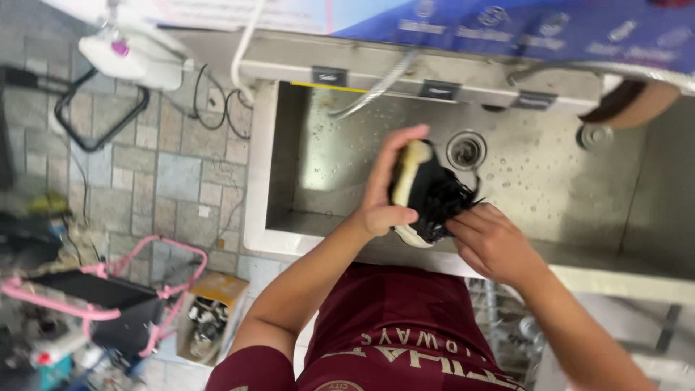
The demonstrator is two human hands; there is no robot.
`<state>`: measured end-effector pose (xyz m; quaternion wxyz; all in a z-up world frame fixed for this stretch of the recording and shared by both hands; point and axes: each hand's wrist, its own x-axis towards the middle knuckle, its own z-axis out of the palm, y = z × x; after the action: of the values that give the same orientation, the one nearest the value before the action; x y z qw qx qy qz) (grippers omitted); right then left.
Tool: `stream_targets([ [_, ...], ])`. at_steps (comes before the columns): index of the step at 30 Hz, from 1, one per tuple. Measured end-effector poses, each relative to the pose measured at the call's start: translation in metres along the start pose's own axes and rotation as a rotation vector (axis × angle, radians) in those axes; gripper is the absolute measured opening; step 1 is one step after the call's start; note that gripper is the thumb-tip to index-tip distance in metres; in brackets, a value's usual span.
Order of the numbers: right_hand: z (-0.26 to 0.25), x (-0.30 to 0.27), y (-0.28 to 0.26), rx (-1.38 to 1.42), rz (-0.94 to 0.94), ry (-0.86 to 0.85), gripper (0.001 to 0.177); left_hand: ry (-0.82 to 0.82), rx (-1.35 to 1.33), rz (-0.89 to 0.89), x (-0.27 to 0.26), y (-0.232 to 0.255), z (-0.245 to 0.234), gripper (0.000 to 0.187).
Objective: The person cleans a single black and white sneaker using a handheld spray bottle and a machine with a rotating brush. They spray the shoe's sole, then rub it against the brush, and rinse it under a faucet. The person repeats this process, focusing on different parts of the shoe.
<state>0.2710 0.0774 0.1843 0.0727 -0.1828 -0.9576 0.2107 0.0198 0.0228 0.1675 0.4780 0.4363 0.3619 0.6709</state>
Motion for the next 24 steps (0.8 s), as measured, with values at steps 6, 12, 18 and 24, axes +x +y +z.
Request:
stream_targets([
  [6, 0.024, -0.103, 0.044, -0.054, 0.063, -0.003, 0.033, -0.314, -0.050, 0.007, 0.052, -0.037, 0.067, 0.091],
  [12, 0.062, -0.226, 0.123, 0.181, 0.121, 0.441, 0.020, -0.335, -0.333, -0.246, 0.077, -0.105, 0.183, 0.093],
  [18, 0.024, -0.285, 0.201, 1.094, 0.408, 0.294, 0.034, -0.087, -0.350, -0.289, 0.095, -0.199, 0.281, 0.095],
  [24, -0.032, -0.286, 0.264, 0.554, 0.622, -0.597, 0.075, 0.183, -0.638, -0.611, 0.102, -0.295, 0.318, 0.081],
])
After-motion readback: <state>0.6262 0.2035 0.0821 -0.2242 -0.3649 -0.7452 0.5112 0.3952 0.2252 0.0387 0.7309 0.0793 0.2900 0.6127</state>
